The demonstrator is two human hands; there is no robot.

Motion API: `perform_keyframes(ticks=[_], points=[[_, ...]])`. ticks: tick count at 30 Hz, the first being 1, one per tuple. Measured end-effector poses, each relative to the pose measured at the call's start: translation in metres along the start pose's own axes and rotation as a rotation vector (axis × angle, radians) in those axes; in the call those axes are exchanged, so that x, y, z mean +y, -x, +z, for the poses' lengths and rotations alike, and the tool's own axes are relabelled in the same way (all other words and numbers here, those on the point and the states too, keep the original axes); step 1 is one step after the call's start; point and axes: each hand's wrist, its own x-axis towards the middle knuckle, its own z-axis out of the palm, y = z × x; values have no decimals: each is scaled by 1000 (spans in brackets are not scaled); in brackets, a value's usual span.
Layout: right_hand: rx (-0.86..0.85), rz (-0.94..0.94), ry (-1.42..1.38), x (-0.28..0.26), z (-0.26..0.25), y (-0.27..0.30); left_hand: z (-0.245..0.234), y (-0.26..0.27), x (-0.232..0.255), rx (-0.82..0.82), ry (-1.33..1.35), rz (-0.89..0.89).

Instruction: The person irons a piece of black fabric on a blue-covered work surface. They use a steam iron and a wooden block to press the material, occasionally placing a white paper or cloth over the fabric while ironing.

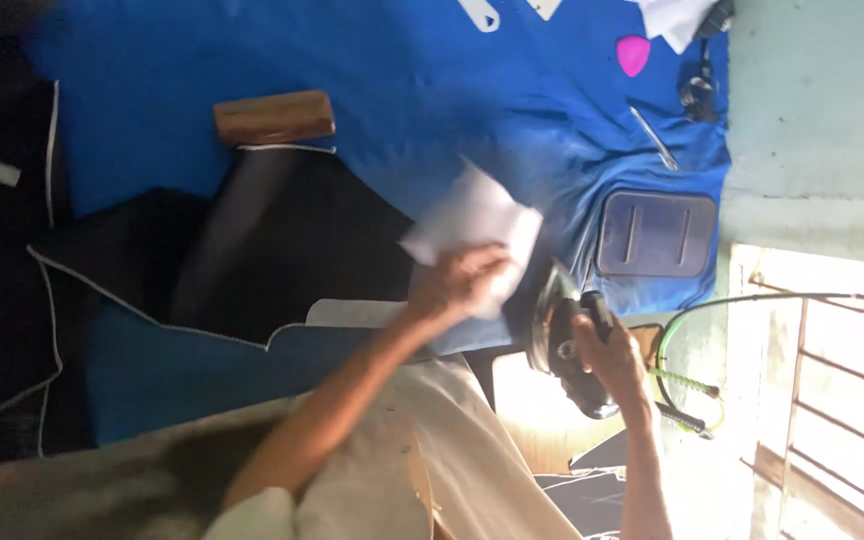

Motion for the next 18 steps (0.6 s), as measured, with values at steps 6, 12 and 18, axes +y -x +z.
perform_keyframes(ticks=[6,12,18], points=[[108,-37,47,18,-12,-22,-13,58,-83,-196,-1162,568],[37,-54,167,-20,-5,-4,-86,97,-36,52,-900,183],[-237,-144,456,-131,22,65,-128,127,-5,328,-1339,230]])
